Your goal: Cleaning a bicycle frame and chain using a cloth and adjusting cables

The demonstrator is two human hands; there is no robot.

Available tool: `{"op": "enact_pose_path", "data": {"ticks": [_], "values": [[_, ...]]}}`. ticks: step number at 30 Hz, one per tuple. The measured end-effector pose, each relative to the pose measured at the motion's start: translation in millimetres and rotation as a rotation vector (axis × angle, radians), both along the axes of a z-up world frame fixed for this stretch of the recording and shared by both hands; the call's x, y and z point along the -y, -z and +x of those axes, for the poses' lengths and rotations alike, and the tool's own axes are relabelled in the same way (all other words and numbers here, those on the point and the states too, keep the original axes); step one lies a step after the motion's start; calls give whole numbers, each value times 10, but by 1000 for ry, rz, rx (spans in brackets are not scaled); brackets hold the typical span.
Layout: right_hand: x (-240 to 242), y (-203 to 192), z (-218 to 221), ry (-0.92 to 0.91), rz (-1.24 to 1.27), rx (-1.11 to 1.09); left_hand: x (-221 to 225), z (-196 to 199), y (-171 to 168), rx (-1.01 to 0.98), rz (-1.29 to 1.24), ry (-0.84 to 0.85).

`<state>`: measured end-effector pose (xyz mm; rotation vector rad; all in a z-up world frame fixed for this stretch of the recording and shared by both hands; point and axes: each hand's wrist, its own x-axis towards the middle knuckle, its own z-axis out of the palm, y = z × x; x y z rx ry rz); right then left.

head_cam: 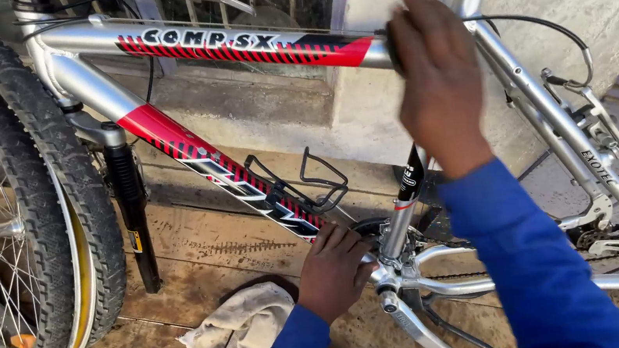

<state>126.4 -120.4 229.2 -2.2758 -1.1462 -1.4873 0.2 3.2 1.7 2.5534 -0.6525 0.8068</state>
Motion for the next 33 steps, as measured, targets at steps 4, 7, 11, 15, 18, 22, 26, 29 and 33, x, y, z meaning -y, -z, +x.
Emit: {"op": "enact_pose_path", "data": {"ticks": [4, 7, 11, 15, 18, 22, 26, 29, 33], "values": [[331, -19, -246, -102, 10, 140, -180, 27, -340, -94, -228, 201], [344, -46, -373, -129, 197, 30, -395, 137, -912, 22, -324, 310], [108, -93, -529, -93, 483, -32, -720, 514, -1891, 399, -221, 273], [-76, -90, -697, 73, 465, -64, -594, 1323, -2522, 467, -12, 141], [4, -49, -740, 35, 495, -360, -437, 1759, -2693, 31, -27, 268], [171, -98, -749, 266, 489, -510, -406, 1765, -2801, -289, -33, 303], [370, -50, -671, 455, 658, -69, -371, 2029, -2746, -388, -81, 361], [75, -50, -596, 124, 858, 81, -355, 1914, -2898, -585, -246, 259], [-393, -6, -483, 242, 573, 16, -366, 1725, -3054, -649, -237, 92]]}}
